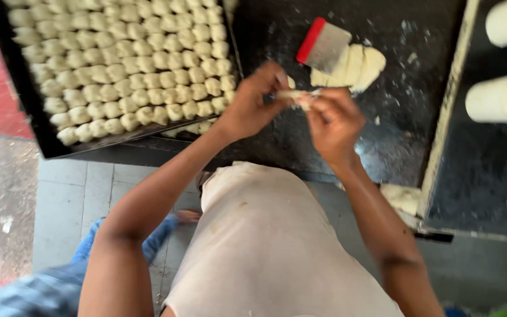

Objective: The person uses a scraper to cut small portions of dough from a larger piece on a counter and places the portions into a large rectangular baking pan.

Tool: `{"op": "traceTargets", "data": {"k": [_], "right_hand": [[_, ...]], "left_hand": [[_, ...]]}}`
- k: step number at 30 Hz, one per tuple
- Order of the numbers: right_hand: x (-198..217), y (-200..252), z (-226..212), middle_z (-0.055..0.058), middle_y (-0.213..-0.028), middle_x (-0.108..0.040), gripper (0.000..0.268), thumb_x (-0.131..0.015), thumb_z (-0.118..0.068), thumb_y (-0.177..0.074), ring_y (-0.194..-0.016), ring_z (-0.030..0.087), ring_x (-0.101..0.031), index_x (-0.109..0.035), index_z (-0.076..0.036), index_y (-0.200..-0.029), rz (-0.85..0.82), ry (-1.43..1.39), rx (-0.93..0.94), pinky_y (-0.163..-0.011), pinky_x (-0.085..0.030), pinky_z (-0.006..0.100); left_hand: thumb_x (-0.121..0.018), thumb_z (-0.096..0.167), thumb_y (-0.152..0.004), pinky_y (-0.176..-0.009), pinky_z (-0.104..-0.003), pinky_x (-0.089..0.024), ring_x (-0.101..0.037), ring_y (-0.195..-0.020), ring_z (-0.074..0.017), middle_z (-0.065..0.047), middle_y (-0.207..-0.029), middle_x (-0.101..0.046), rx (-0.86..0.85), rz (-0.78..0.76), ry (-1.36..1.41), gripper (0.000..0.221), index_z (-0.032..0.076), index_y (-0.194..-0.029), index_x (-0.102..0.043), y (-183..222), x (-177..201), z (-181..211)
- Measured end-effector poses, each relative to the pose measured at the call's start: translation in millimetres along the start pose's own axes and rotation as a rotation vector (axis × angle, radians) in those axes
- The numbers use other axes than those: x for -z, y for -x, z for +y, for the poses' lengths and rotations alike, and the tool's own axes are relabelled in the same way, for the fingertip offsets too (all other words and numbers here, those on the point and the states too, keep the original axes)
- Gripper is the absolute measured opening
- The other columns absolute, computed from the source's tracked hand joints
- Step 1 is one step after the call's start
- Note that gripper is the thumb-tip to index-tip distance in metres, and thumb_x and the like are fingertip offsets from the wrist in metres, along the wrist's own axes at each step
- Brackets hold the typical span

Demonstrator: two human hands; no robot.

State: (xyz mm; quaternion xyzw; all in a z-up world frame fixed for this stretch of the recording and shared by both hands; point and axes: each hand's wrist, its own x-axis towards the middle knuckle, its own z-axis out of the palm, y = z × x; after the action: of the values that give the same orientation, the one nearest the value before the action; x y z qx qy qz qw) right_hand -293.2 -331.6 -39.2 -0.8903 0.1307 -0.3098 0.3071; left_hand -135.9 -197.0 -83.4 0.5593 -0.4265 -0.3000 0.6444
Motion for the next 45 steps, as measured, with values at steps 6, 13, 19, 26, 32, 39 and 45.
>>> {"op": "traceTargets", "data": {"k": [6, 13, 19, 26, 32, 39, 45], "right_hand": [[-23.1, -24.0, -33.9, 0.024, -0.114, -0.061, 0.031, -0.081, 0.005, -0.083, -0.097, 0.034, -0.067, -0.069, 0.003, -0.111, -0.027, -0.067, 0.267, -0.082, -0.057, 0.040], [-58.2, -24.3, -33.7, 0.010, -0.111, -0.074, 0.024, -0.083, 0.006, -0.096, -0.105, 0.026, -0.073, -0.074, -0.004, -0.116, -0.110, -0.087, 0.156, -0.085, -0.061, 0.038], [-88.4, -39.2, -43.8, 0.009, -0.108, -0.073, 0.029, -0.082, 0.008, -0.092, -0.101, 0.026, -0.071, -0.076, -0.004, -0.118, -0.240, -0.032, 0.321, -0.082, -0.059, 0.036], [-130.0, -97.3, -95.6, 0.009, -0.126, -0.065, 0.033, -0.081, -0.004, -0.089, -0.120, 0.020, -0.064, -0.069, -0.010, -0.119, -0.401, -0.999, -0.432, -0.101, -0.053, 0.034], [-190.8, -111.2, -114.2, 0.014, -0.145, -0.061, 0.017, -0.071, -0.002, -0.100, -0.139, 0.030, -0.059, -0.068, -0.003, -0.117, -0.164, -0.126, 0.400, -0.113, -0.052, 0.042], [-383.7, -295.7, 18.9, 0.016, -0.144, -0.064, 0.036, -0.054, -0.020, -0.111, -0.134, 0.029, -0.062, -0.062, -0.003, -0.141, -0.133, -0.144, 0.235, -0.111, -0.054, 0.044], [-321.6, -194.9, 35.8, 0.014, -0.110, -0.065, 0.044, -0.052, -0.033, -0.117, -0.102, 0.021, -0.066, -0.066, -0.006, -0.149, 0.144, -0.665, -0.289, -0.103, -0.056, 0.042]], "left_hand": [[-0.058, 0.001, -0.102, -0.100, -0.031, -0.057, -0.068, -0.113, -0.0160, -0.011, -0.128, -0.066, 0.417, 0.081, 0.738, 0.049, 0.001, -0.150, -0.045, 6.8, 17.6, 31.7], [-0.060, 0.015, -0.107, -0.096, -0.035, -0.060, -0.067, -0.106, -0.0150, -0.010, -0.120, -0.067, 0.431, 0.247, 0.579, 0.052, -0.002, -0.153, -0.043, 23.5, 38.7, 14.8], [-0.049, 0.008, -0.111, -0.102, -0.037, -0.058, -0.070, -0.110, -0.0176, -0.013, -0.120, -0.067, 0.465, 0.111, 0.453, 0.040, -0.002, -0.149, -0.052, 44.2, 80.6, 2.3], [-0.053, 0.008, -0.102, -0.101, -0.033, -0.050, -0.056, -0.125, -0.0209, -0.010, -0.153, -0.044, 0.215, -0.097, 0.149, 0.060, 0.006, -0.158, -0.030, 52.5, 141.4, 20.2], [-0.027, 0.054, -0.108, -0.108, -0.044, -0.044, -0.045, -0.132, -0.0361, -0.024, -0.164, -0.030, 0.307, 0.198, 0.511, 0.080, 0.028, -0.165, 0.022, 64.6, 211.6, 79.4], [-0.034, 0.047, -0.119, -0.125, -0.053, -0.041, -0.039, -0.157, -0.0418, -0.022, -0.175, 0.008, -0.028, 0.370, -0.227, 0.081, 0.021, -0.164, 0.027, 106.5, 269.7, 80.4], [-0.039, 0.041, -0.114, -0.116, -0.047, -0.046, -0.059, -0.139, -0.0325, -0.022, -0.160, -0.047, 0.101, 0.492, -0.195, 0.077, 0.014, -0.171, 0.004, 157.0, 301.5, 59.0]]}}
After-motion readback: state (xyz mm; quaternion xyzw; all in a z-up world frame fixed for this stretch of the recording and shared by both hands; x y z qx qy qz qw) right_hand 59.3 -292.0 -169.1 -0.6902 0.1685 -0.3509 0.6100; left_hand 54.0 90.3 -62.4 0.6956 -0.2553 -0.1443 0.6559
